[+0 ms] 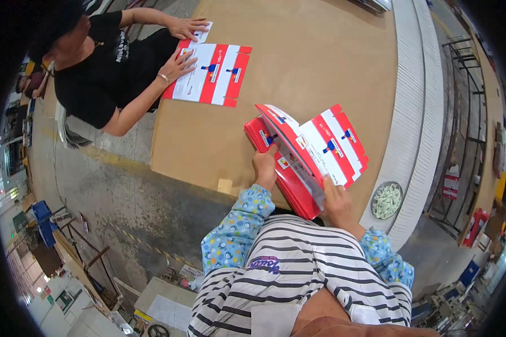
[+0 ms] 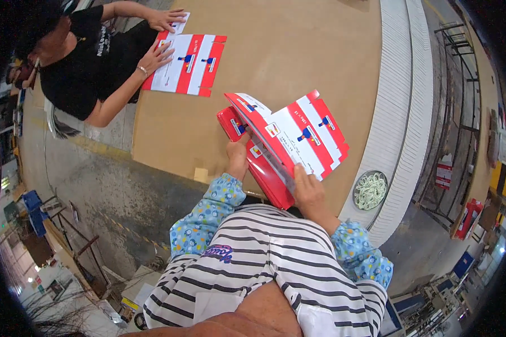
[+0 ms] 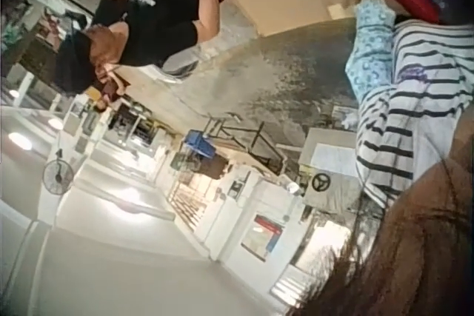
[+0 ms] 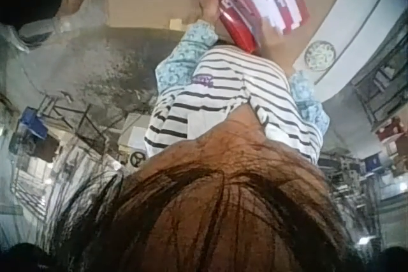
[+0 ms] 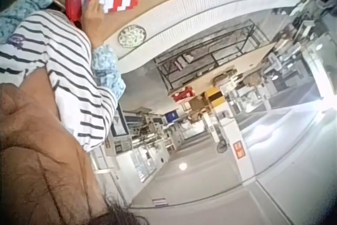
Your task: The recorder is sorting paper folders, stacking them, and then carrying the stack to a different location in the warehouse.
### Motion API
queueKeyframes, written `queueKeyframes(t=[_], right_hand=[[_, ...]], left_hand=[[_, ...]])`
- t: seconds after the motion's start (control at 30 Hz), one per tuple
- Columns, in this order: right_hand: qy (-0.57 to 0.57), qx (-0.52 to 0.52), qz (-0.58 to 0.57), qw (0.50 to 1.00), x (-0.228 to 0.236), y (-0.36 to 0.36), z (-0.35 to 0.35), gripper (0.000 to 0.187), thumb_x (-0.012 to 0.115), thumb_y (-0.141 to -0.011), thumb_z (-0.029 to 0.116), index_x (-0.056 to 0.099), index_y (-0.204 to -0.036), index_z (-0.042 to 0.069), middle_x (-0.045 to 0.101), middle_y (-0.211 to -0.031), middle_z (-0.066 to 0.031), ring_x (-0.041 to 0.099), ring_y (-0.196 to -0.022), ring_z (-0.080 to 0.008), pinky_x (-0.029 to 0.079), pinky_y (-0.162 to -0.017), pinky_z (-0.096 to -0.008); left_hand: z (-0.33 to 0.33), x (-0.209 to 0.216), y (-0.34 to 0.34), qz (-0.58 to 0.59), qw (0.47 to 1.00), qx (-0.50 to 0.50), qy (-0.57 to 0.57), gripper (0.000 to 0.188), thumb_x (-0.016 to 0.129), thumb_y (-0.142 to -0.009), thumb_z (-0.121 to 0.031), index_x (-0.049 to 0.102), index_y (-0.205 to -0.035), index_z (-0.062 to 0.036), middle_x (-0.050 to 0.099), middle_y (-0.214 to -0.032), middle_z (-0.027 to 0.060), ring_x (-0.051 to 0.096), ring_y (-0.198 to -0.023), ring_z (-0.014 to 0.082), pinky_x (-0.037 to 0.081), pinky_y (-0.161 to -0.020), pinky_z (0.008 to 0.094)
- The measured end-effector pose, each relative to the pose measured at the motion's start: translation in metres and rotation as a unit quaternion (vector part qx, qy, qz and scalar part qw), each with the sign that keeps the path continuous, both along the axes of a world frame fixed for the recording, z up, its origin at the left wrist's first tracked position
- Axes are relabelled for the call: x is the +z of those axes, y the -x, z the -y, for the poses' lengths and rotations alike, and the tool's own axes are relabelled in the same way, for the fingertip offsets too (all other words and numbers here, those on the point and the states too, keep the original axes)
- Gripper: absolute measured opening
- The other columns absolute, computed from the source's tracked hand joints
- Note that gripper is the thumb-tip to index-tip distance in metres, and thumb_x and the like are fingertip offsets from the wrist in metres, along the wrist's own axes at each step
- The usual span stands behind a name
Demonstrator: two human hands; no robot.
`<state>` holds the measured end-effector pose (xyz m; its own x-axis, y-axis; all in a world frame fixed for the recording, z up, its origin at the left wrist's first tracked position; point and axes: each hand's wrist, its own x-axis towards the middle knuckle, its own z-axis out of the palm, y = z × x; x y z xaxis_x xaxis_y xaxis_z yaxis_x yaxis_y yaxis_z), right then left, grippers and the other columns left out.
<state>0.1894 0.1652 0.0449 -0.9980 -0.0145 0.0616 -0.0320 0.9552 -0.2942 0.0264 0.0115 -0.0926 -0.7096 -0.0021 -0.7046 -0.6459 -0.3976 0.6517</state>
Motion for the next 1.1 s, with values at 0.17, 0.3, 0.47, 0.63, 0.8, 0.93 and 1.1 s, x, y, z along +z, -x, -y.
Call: queueKeyframes(t=[0.17, 0.3, 0.47, 0.63, 0.8, 0.93, 1.1], right_hand=[[0.008, 0.038, 0.069, 0.997, -0.025, -0.009, 0.028, 0.072, 0.060, -0.070, 0.002, 0.037, -0.138, -0.007, 0.047, -0.136, -0.0234, 0.057, -0.077, -0.0283, 0.054, -0.067, -0.0396], [0.046, 0.025, 0.088, 0.995, -0.018, -0.002, 0.020, 0.078, 0.056, -0.071, -0.003, 0.026, -0.143, -0.005, 0.037, -0.143, -0.0249, 0.058, -0.085, -0.0347, 0.055, -0.068, -0.0403], [0.027, -0.002, 0.004, 1.000, -0.016, -0.002, 0.010, 0.081, 0.053, -0.070, -0.007, 0.021, -0.145, -0.005, 0.038, -0.143, -0.0253, 0.058, -0.092, -0.0370, 0.055, -0.066, -0.0401], [-0.040, 0.148, 0.150, 0.977, -0.048, -0.013, 0.009, 0.067, 0.054, -0.078, 0.006, 0.033, -0.140, -0.004, 0.032, -0.148, -0.0219, 0.058, -0.086, -0.0287, 0.055, -0.061, -0.0345], [-0.051, 0.185, 0.181, 0.965, -0.049, -0.005, 0.000, 0.066, 0.055, -0.077, 0.005, 0.035, -0.140, -0.001, 0.033, -0.146, -0.0214, 0.058, -0.088, -0.0292, 0.055, -0.061, -0.0348], [-0.036, 0.207, 0.229, 0.950, -0.042, 0.012, -0.002, 0.065, 0.060, -0.077, 0.010, 0.038, -0.138, 0.000, 0.037, -0.143, -0.0198, 0.057, -0.093, -0.0314, 0.054, -0.065, -0.0393], [-0.033, 0.226, 0.239, 0.944, -0.038, 0.034, -0.003, 0.072, 0.066, -0.078, 0.032, 0.038, -0.137, 0.001, 0.039, -0.141, -0.0191, 0.051, -0.109, -0.0372, 0.044, -0.087, -0.0490]], left_hand=[[0.002, -0.021, -0.011, 0.026, 0.998, 0.024, 0.042, 0.033, 0.072, -0.082, -0.018, 0.065, -0.108, 0.0022, 0.068, -0.097, 0.0092, 0.063, -0.083, 0.0182, 0.051, -0.075, 0.0330], [-0.012, -0.018, -0.005, 0.006, 0.993, 0.006, 0.119, 0.043, 0.075, -0.080, -0.029, 0.065, -0.107, 0.0025, 0.069, -0.096, 0.0108, 0.064, -0.084, 0.0185, 0.051, -0.076, 0.0333], [-0.022, -0.008, 0.000, -0.017, 0.999, 0.042, 0.024, 0.042, 0.074, -0.082, -0.029, 0.065, -0.107, 0.0030, 0.069, -0.098, 0.0129, 0.065, -0.086, 0.0211, 0.050, -0.077, 0.0348], [-0.023, -0.020, 0.003, -0.031, 0.996, 0.021, 0.082, 0.053, 0.066, -0.087, -0.041, 0.059, -0.115, 0.0040, 0.065, -0.109, 0.0168, 0.062, -0.098, 0.0242, 0.047, -0.087, 0.0355], [-0.026, -0.015, -0.002, -0.024, 0.997, 0.068, -0.037, 0.077, 0.064, -0.085, -0.052, 0.042, -0.128, 0.0076, 0.053, -0.124, 0.0212, 0.053, -0.114, 0.0250, 0.042, -0.096, 0.0353], [-0.021, -0.006, -0.004, -0.085, 0.996, -0.009, -0.014, 0.066, 0.075, -0.080, -0.033, 0.045, -0.123, 0.0069, 0.058, -0.117, 0.0187, 0.058, -0.105, 0.0245, 0.046, -0.092, 0.0357], [-0.012, -0.017, -0.020, -0.060, 0.993, 0.087, -0.046, 0.049, 0.073, -0.080, -0.019, 0.049, -0.116, 0.0040, 0.060, -0.110, 0.0179, 0.062, -0.094, 0.0239, 0.052, -0.080, 0.0350]])
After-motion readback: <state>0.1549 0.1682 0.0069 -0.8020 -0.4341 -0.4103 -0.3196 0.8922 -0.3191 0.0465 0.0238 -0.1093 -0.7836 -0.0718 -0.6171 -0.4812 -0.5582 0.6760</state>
